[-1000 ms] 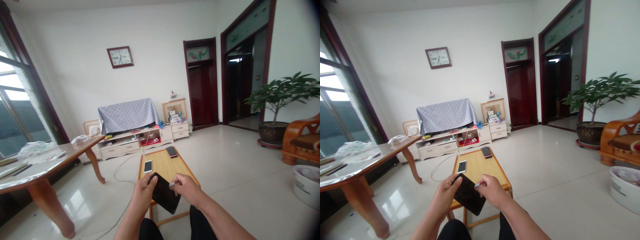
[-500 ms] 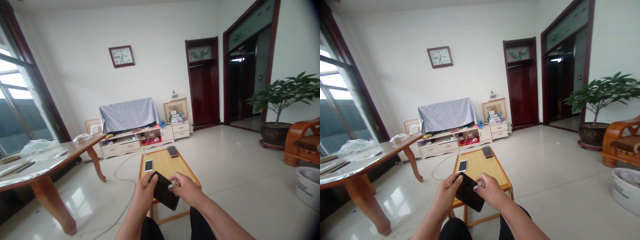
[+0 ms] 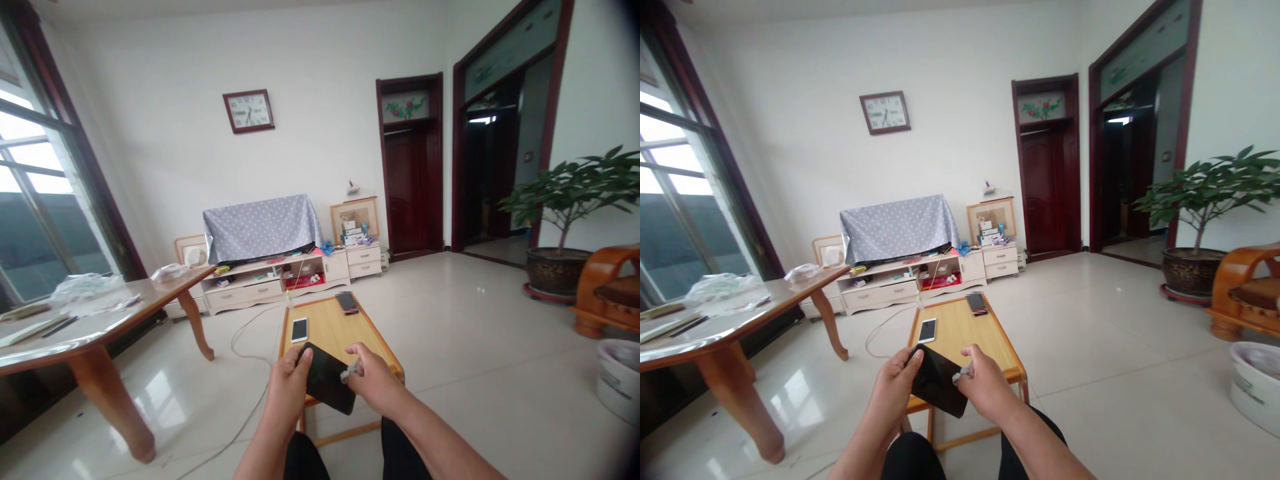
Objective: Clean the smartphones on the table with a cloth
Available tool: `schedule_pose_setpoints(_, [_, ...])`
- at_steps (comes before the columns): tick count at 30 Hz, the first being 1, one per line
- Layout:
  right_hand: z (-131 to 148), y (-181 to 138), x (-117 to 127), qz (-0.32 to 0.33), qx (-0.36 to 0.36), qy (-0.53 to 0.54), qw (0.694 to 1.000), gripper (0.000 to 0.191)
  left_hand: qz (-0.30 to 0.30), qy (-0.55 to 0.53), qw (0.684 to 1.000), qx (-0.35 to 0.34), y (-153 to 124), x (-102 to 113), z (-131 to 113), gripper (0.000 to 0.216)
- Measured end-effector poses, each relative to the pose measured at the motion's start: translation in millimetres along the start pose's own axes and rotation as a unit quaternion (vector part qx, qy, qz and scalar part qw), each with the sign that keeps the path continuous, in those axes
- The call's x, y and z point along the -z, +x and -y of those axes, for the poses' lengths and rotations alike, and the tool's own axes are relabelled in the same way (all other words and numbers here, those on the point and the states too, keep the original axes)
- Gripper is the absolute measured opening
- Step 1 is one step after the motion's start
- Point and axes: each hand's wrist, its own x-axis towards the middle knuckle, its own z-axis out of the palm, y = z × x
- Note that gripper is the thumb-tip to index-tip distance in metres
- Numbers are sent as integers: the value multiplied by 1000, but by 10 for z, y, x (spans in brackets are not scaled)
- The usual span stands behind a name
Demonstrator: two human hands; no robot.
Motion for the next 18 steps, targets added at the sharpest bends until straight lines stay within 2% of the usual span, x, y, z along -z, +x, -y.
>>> schedule_pose_setpoints(3, [-78,-47,-58,16,-6,8,1000,48,-14,9,1000,5,-13,-1,3,40])
schedule_pose_setpoints(6, [-6,-57,-110,37,25,14,999,52,-5,18,1000,12,-21,-82,38,40])
schedule_pose_setpoints(9, [14,-11,-88,30,33,25,999,55,-4,1,1000,21,-11,-107,68,40])
schedule_pose_setpoints(11, [-77,36,-43,15,12,33,999,52,-15,-22,999,25,10,-67,83,40])
schedule_pose_setpoints(15, [-413,116,42,-34,-40,96,994,23,-41,-81,995,41,86,46,137,43])
schedule_pose_setpoints(18, [-641,168,69,-79,-118,218,966,27,-68,-113,989,66,174,81,209,45])
